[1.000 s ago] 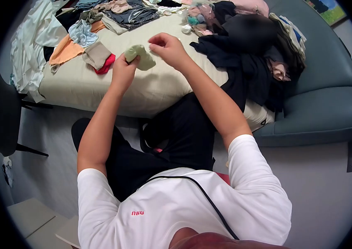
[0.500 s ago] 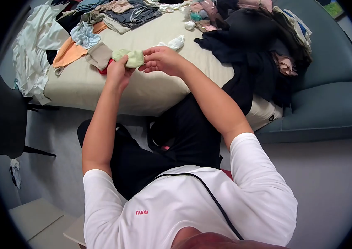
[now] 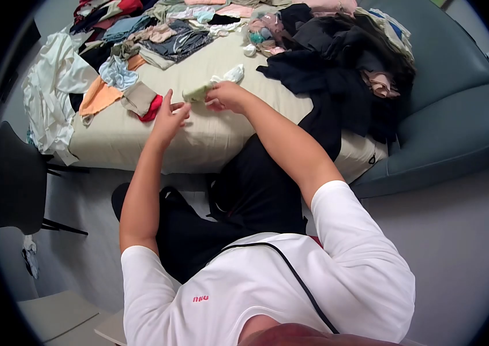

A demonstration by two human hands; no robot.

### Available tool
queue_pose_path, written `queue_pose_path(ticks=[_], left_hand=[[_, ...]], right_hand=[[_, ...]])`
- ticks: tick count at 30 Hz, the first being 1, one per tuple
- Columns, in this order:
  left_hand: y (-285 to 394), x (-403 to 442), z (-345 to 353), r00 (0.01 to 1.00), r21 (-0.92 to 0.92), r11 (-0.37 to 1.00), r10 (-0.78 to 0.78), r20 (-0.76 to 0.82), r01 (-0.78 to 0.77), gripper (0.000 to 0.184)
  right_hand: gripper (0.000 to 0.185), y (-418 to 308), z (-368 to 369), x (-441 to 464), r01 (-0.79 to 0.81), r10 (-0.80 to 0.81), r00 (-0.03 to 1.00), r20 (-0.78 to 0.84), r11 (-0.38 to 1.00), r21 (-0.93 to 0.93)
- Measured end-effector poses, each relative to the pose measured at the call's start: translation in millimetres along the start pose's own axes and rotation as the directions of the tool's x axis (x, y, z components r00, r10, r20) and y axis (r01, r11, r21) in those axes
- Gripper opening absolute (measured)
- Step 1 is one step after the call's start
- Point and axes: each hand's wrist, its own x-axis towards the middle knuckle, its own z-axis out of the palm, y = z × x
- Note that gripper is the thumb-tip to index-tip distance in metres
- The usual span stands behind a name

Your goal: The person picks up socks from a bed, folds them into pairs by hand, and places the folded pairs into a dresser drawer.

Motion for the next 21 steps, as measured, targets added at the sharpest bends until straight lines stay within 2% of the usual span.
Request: queue_pose_path(ticks=[1,2,3,5,6,7,8,9,10,11,12,13,14,15,16,18,19,20,21], left_hand=[[5,-8,0,0.975,0.272,0.937,0.212,0.058,-0.22,0.095],[11,-16,-3,0.972,0.415,0.879,0.202,0.118,-0.233,0.092],[7,-15,-3,0.97,0.416,0.876,0.21,0.125,-0.243,0.092],[-17,-9,-6,0.868,0.61,0.621,0.401,0.293,-0.493,0.09],[-22,-12,-4,0.856,0.622,0.599,0.443,0.267,-0.504,0.077],[-19,-17,-4,0.857,0.615,0.608,0.446,0.258,-0.502,0.077],[-8,-24,-8,0.88,0.625,0.626,0.397,0.259,-0.466,0.068],[7,-35,-14,0.903,0.635,0.644,0.344,0.258,-0.427,0.06],[46,-63,-19,0.942,0.64,0.692,0.27,0.2,-0.334,0.046],[54,-83,-35,0.93,0.576,0.74,0.352,0.109,-0.347,0.042],[82,-112,-52,0.939,0.592,0.755,0.345,0.008,-0.282,0.039],[89,-136,-78,0.935,0.624,0.762,0.326,-0.14,-0.172,0.036],[89,-163,-100,0.859,0.593,0.788,0.41,-0.305,-0.166,0.034],[60,-181,-136,0.76,0.548,0.82,0.459,-0.46,-0.164,0.033],[26,-199,-169,0.61,0.633,0.761,0.57,-0.55,-0.141,0.034],[-77,-259,-237,0.588,0.639,0.744,0.432,-0.684,0.197,0.036],[-123,-294,-241,0.634,0.523,0.705,0.134,-0.762,0.479,0.039],[-210,-334,-250,0.694,0.573,0.618,0.061,-0.717,0.538,0.04],[-279,-376,-241,0.731,0.538,0.534,-0.257,-0.632,0.652,0.036]], right_hand=[[0.021,-5,-4,-7,-0.118,0.121,0.989,0.087,0.992,-0.033],[0.024,-7,-5,-14,-0.107,0.114,0.993,0.044,0.984,-0.143],[0.024,-12,-8,-27,-0.099,0.105,0.994,0.037,0.985,-0.141],[0.025,-18,-18,-59,0.155,-0.169,0.985,-0.045,0.961,-0.23],[0.025,-14,-25,-81,0.239,-0.26,0.963,-0.068,0.944,-0.229],[0.026,-7,-38,-104,0.208,-0.246,0.969,-0.038,0.885,-0.416],[0.029,4,-50,-128,0.178,-0.225,0.974,-0.008,0.79,-0.586],[0.033,32,-57,-153,0.119,-0.186,0.981,-0.049,0.784,-0.609],[0.033,51,-58,-188,0.022,-0.049,0.999,-0.017,0.698,-0.716],[0.033,108,-71,-202,-0.034,0.095,0.994,0.053,0.734,-0.678],[0.033,139,-71,-231,-0.082,0.307,0.94,0.15,0.629,-0.773],[0.033,201,-78,-252,-0.038,0.411,0.896,0.168,0.448,-0.893],[0.038,321,-101,-271,0.107,0.361,0.894,0.266,0.404,-0.909],[0.033,302,-87,-312,0.123,0.553,0.712,0.434,0.51,-0.851],[0.032,331,-86,-331,0.067,0.634,0.616,0.467,0.549,-0.833],[0.031,386,-90,-349,-0.182,0.758,0.486,0.435,0.574,-0.798],[0.03,399,-95,-350,-0.297,0.8,0.435,0.413,0.56,-0.773],[0.03,407,-98,-350,-0.387,0.827,0.398,0.398,0.545,-0.744],[0.03,414,-102,-346,-0.456,0.843,0.369,0.39,0.53,-0.715]])
